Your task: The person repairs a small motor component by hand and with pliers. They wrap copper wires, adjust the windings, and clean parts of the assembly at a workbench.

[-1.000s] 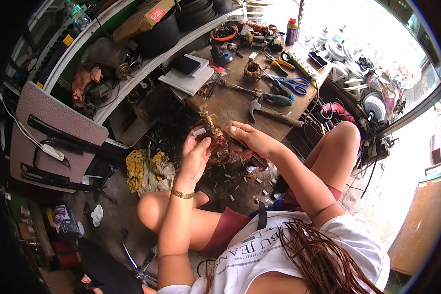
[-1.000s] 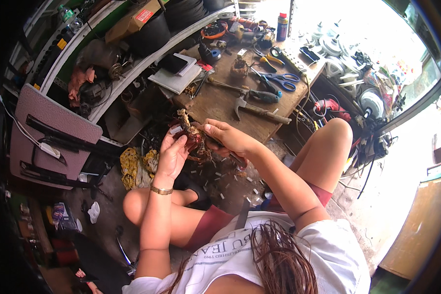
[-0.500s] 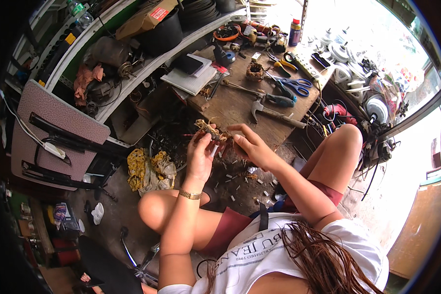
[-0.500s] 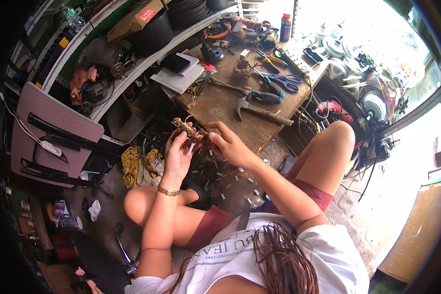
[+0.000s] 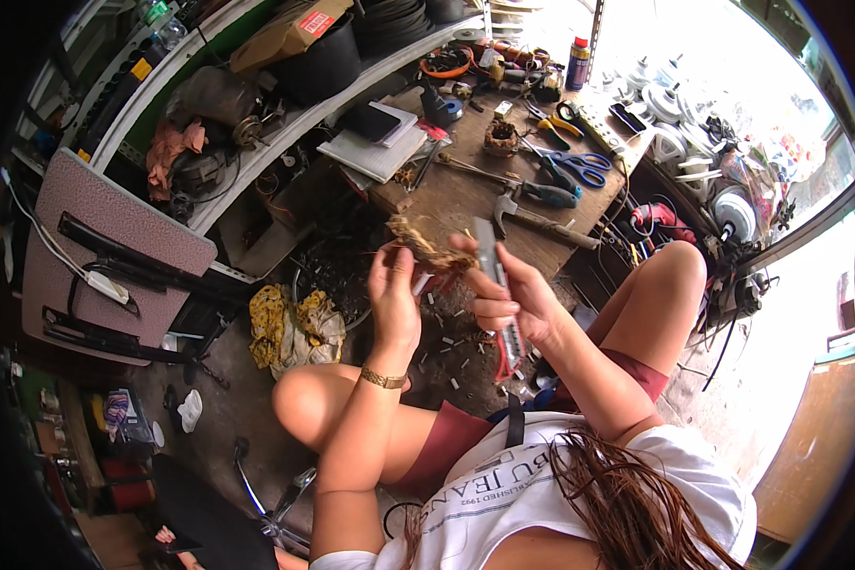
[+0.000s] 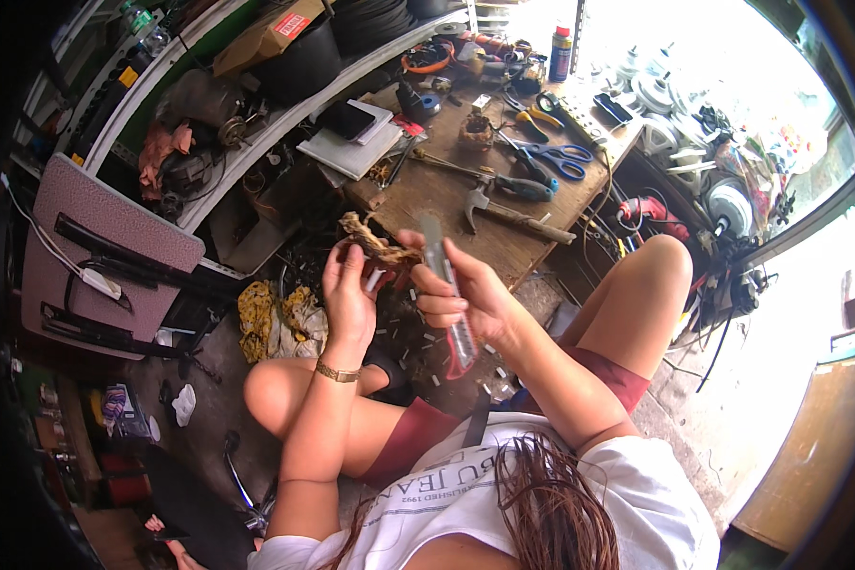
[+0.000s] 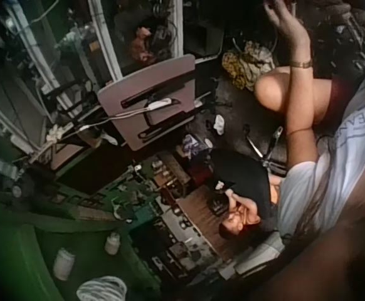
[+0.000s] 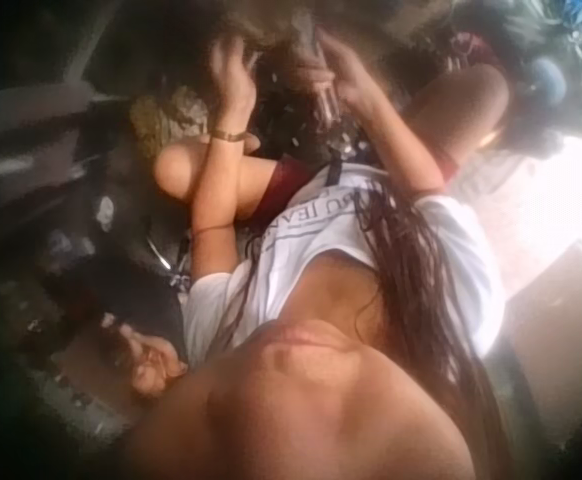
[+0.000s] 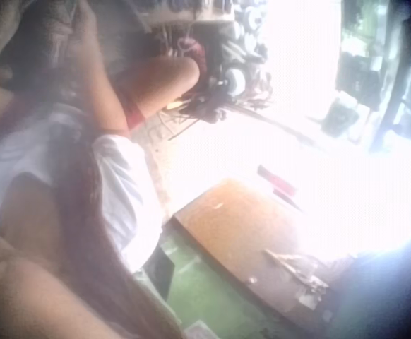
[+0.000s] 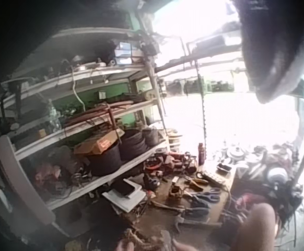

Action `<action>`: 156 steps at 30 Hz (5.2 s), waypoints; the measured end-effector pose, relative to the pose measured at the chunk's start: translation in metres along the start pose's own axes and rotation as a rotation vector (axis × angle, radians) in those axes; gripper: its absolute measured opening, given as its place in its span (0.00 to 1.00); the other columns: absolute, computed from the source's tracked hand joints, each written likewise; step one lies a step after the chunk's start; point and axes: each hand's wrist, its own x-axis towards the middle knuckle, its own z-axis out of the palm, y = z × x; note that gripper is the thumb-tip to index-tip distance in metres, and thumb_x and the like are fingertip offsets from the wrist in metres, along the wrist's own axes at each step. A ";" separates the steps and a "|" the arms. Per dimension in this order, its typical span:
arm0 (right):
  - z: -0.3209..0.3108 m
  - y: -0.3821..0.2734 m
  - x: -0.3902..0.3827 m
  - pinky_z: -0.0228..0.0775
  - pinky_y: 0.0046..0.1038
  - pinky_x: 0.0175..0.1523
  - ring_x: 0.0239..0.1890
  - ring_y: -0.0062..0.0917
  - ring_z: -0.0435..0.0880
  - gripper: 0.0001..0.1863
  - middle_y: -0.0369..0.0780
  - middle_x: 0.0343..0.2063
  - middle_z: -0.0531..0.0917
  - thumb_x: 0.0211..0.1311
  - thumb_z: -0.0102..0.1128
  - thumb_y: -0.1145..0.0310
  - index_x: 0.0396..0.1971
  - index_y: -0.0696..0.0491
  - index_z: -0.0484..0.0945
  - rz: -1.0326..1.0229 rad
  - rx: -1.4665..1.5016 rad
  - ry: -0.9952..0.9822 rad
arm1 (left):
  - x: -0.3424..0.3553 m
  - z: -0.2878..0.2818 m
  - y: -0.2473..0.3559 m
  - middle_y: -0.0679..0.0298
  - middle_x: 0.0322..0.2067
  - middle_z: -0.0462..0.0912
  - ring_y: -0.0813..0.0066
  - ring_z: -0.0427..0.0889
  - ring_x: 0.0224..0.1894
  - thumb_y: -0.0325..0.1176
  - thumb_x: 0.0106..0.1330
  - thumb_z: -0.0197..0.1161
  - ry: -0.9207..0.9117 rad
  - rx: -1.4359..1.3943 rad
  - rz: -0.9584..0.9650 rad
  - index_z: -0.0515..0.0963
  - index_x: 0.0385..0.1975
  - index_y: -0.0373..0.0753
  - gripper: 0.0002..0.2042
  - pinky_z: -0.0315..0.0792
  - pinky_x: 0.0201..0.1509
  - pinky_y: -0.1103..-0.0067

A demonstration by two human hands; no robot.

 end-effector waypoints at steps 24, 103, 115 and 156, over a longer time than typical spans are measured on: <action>0.031 -0.012 0.011 0.68 0.44 0.28 0.27 0.44 0.81 0.26 0.45 0.26 0.83 0.63 0.54 0.59 0.61 0.44 0.63 -0.252 -2.452 0.353 | 0.002 -0.008 0.011 0.65 0.43 0.79 0.81 0.79 0.43 0.25 0.65 0.61 -0.281 0.142 -0.036 0.74 0.48 0.33 0.13 0.76 0.47 0.82; 0.017 -0.003 0.015 0.49 0.18 0.18 0.13 0.11 0.57 0.14 0.29 0.14 0.64 0.76 0.37 0.61 0.47 0.53 0.70 -0.046 -0.925 0.413 | 0.001 -0.011 0.003 0.62 0.46 0.78 0.73 0.78 0.49 0.23 0.65 0.56 -0.268 -0.079 -0.097 0.68 0.52 0.37 0.16 0.74 0.54 0.74; 0.027 0.013 0.011 0.68 0.34 0.34 0.25 0.36 0.79 0.19 0.46 0.24 0.80 0.63 0.57 0.59 0.50 0.52 0.72 -0.446 -1.808 0.613 | -0.004 -0.001 -0.002 0.63 0.38 0.79 0.79 0.80 0.36 0.30 0.70 0.54 -0.095 0.040 -0.039 0.70 0.47 0.34 0.10 0.76 0.39 0.82; 0.020 0.026 0.007 0.69 0.43 0.42 0.40 0.50 0.80 0.20 0.51 0.33 0.82 0.68 0.47 0.64 0.59 0.48 0.64 -0.231 -2.081 0.625 | -0.020 0.008 -0.012 0.66 0.36 0.78 0.82 0.79 0.33 0.35 0.74 0.49 -0.051 0.172 0.051 0.69 0.45 0.38 0.09 0.78 0.36 0.82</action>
